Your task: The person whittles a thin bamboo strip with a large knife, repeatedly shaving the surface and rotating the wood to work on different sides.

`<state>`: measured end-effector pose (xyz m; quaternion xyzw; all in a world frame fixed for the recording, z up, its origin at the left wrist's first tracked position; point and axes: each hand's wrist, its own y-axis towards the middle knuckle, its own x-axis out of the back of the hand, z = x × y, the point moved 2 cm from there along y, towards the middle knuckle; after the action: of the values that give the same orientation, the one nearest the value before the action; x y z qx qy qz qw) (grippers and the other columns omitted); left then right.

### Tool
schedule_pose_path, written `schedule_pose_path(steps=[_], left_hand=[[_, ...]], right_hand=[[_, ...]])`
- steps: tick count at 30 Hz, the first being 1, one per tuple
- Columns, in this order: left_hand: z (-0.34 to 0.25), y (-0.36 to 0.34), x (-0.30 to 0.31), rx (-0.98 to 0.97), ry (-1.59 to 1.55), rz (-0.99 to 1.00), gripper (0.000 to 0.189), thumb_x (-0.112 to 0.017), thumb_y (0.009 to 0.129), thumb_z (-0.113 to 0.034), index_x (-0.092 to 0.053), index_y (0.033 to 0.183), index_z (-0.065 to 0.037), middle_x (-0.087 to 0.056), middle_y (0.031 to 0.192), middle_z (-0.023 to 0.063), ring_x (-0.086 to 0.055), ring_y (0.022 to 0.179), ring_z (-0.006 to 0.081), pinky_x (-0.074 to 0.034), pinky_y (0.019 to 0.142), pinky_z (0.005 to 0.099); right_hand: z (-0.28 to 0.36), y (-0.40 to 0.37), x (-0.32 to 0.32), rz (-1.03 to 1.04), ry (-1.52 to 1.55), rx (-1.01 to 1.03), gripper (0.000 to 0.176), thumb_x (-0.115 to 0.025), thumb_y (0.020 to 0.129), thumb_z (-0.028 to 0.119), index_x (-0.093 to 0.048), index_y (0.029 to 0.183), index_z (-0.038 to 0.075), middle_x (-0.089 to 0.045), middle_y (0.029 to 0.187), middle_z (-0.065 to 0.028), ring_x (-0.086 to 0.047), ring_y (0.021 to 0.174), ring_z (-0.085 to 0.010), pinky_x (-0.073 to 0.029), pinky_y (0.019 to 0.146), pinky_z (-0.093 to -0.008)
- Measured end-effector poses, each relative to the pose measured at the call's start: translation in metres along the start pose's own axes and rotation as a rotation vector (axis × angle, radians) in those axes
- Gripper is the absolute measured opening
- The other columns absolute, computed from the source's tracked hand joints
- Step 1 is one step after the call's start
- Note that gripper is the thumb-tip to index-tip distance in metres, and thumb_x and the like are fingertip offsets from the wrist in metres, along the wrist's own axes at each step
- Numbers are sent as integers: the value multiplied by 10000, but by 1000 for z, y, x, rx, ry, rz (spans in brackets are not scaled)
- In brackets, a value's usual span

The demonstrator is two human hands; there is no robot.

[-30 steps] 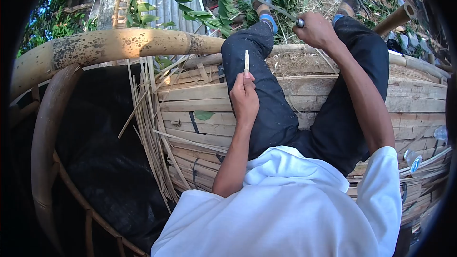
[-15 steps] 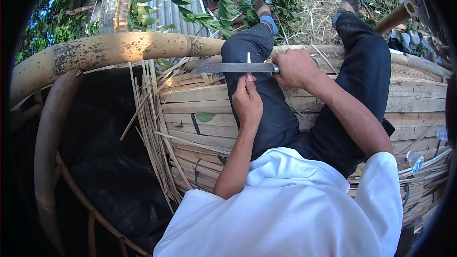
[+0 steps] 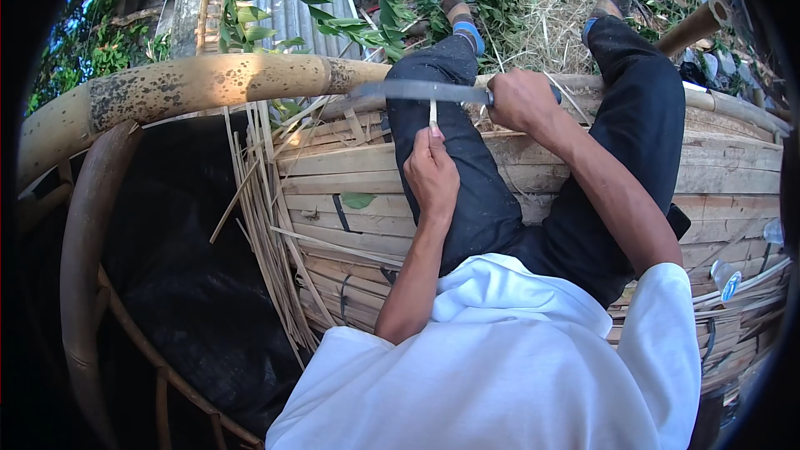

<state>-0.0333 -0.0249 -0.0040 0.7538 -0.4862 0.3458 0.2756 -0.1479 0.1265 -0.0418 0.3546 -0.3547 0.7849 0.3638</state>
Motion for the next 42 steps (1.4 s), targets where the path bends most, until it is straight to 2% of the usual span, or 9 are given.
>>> schedule_pose_path(steps=[2, 4, 5, 9, 13, 24, 35, 38, 42], left_hand=[[-1, -9, 6, -18, -29, -49, 392, -403, 1007, -325, -539, 838, 1, -486, 595, 95, -481, 534, 197, -386, 536, 342], [8, -20, 10, 39, -44, 32, 286, -407, 1000, -203, -517, 836, 4, -547, 672, 187, -548, 612, 388, -404, 557, 422], [13, -15, 6, -13, -107, 7, 370, -397, 1018, -309, -529, 822, -25, -396, 574, 12, -394, 519, 91, -320, 493, 267], [16, 9, 4, 322, -621, 295, 278, -406, 1019, -301, -534, 908, -80, -318, 596, -68, -248, 472, -5, -181, 405, 182], [8, 13, 18, 522, -758, 395, 252, -424, 1013, -295, -499, 959, -61, -377, 598, -56, -269, 472, -1, -194, 401, 182], [-4, 9, 17, 575, -779, 433, 277, -398, 1020, -313, -493, 883, -92, -341, 598, -73, -270, 483, -2, -198, 415, 179], [6, 2, 9, 428, -727, 295, 307, -405, 1019, -314, -499, 839, -84, -298, 581, -87, -232, 465, 4, -191, 406, 189], [-2, -23, 5, 167, -653, 406, 315, -404, 1018, -322, -497, 839, -79, -307, 577, -83, -241, 466, 3, -190, 405, 189], [5, -7, -4, 273, -720, 352, 323, -413, 1012, -343, -494, 857, -71, -311, 576, -79, -257, 472, 1, -196, 405, 186]], right_hand=[[-83, 19, 9, -90, -38, -275, 217, -597, 746, 210, -684, 817, 24, -656, 731, -216, -658, 727, -379, -529, 678, -456], [-85, 25, 40, -174, -26, -307, 242, -569, 786, 216, -677, 838, 6, -652, 740, -226, -652, 745, -388, -522, 705, -465], [-74, 23, 44, -241, 45, -272, 255, -569, 783, 222, -678, 842, -1, -655, 745, -229, -657, 738, -388, -524, 701, -474], [-61, 18, 30, -230, 294, -162, 258, -589, 774, 243, -691, 876, 30, -651, 741, -230, -645, 747, -395, -510, 735, -465], [-34, 17, 11, -137, 312, -8, 270, -615, 761, 245, -687, 941, 57, -658, 756, -211, -647, 761, -375, -510, 738, -460], [14, -6, -8, -160, 144, 332, 183, -654, 659, 232, -646, 792, 107, -624, 656, -154, -627, 680, -373, -496, 637, -477], [7, 1, -5, -22, 28, 164, 223, -641, 683, 236, -690, 829, 75, -670, 763, -180, -662, 757, -360, -529, 695, -462], [-70, 36, 0, -26, -4, -222, 246, -579, 769, 236, -684, 830, 22, -678, 794, -195, -670, 761, -352, -535, 716, -458], [-59, 30, 36, -251, 245, -152, 266, -582, 777, 254, -685, 880, 32, -652, 698, -205, -652, 709, -374, -514, 701, -460]])
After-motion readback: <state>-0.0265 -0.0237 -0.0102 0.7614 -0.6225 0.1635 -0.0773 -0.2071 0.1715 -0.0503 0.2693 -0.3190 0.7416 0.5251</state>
